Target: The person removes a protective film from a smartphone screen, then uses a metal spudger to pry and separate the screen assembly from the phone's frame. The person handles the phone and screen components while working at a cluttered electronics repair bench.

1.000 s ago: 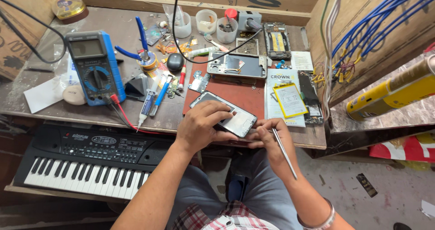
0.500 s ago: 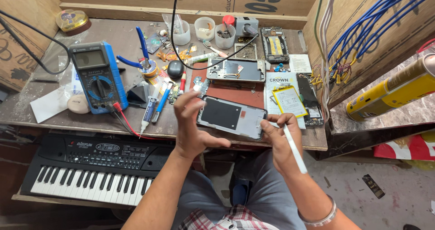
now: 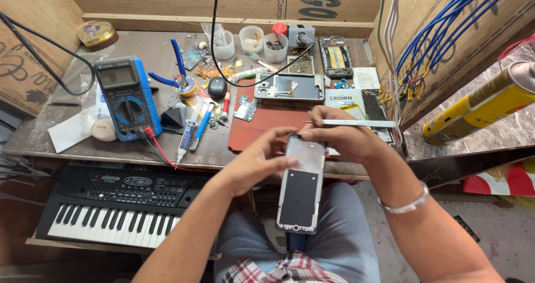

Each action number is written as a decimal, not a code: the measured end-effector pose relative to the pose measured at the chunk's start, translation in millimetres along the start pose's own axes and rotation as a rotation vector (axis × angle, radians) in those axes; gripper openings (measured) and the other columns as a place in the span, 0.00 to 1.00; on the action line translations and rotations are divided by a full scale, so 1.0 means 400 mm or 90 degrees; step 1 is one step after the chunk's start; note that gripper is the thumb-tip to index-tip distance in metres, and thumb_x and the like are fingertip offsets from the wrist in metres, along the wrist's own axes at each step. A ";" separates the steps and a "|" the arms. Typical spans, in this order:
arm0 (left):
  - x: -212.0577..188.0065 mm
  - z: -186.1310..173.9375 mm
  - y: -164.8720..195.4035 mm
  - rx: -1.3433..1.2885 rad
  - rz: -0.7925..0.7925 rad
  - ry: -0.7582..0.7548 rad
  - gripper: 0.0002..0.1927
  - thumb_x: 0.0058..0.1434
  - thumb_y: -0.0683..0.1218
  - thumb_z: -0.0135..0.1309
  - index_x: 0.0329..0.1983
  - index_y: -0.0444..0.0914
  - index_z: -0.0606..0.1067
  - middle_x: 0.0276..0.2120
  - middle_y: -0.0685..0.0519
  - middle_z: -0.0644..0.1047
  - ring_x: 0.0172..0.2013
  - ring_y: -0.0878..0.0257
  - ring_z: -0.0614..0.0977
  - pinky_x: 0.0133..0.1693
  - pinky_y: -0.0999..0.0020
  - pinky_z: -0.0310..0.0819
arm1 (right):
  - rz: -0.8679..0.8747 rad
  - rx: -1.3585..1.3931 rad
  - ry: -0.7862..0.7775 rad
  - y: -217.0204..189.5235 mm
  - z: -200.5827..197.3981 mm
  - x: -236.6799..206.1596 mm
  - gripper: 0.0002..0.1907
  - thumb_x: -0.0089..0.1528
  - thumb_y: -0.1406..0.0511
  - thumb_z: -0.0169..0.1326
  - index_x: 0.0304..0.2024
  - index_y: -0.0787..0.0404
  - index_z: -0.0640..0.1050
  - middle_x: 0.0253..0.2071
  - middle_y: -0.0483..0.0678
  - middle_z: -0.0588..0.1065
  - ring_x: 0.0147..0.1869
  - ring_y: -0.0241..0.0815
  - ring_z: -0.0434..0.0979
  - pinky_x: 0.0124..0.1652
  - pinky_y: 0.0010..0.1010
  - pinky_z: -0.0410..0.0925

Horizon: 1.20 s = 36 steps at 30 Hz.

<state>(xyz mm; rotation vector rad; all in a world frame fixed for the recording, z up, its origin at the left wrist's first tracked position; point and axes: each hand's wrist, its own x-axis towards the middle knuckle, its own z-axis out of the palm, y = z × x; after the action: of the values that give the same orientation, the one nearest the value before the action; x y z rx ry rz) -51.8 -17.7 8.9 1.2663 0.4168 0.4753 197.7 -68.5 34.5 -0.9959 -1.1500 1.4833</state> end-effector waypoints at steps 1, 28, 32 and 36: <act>-0.005 0.020 0.000 -0.025 -0.027 -0.018 0.37 0.58 0.43 0.61 0.69 0.40 0.60 0.51 0.53 0.75 0.50 0.65 0.78 0.48 0.66 0.75 | -0.003 -0.009 -0.021 -0.002 0.011 0.014 0.14 0.62 0.69 0.63 0.36 0.57 0.68 0.38 0.49 0.79 0.41 0.36 0.77 0.39 0.27 0.69; 0.024 0.065 -0.084 -0.321 0.176 0.508 0.31 0.61 0.38 0.57 0.58 0.39 0.50 0.55 0.45 0.69 0.51 0.57 0.77 0.51 0.51 0.80 | -0.404 -0.563 0.318 0.131 0.145 -0.132 0.19 0.57 0.71 0.67 0.38 0.60 0.66 0.48 0.51 0.79 0.43 0.43 0.79 0.40 0.30 0.71; -0.011 0.056 -0.074 -0.339 0.143 0.476 0.33 0.60 0.39 0.55 0.61 0.41 0.50 0.55 0.44 0.70 0.53 0.57 0.78 0.54 0.49 0.78 | -0.368 -0.589 0.337 0.145 0.142 -0.121 0.18 0.57 0.71 0.67 0.33 0.60 0.67 0.44 0.50 0.81 0.33 0.42 0.77 0.32 0.31 0.70; -0.053 0.040 -0.063 -0.277 0.136 0.455 0.39 0.59 0.40 0.56 0.67 0.38 0.47 0.56 0.43 0.72 0.53 0.58 0.79 0.55 0.53 0.78 | -0.422 -0.595 0.351 0.160 0.136 -0.113 0.17 0.58 0.71 0.66 0.34 0.61 0.68 0.43 0.50 0.80 0.37 0.42 0.78 0.36 0.30 0.71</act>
<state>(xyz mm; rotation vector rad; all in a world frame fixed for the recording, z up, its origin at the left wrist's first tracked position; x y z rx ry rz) -58.2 -48.0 -10.6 0.6892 0.7297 1.1448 140.9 -127.6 -14.2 -1.3237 -1.5515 0.0675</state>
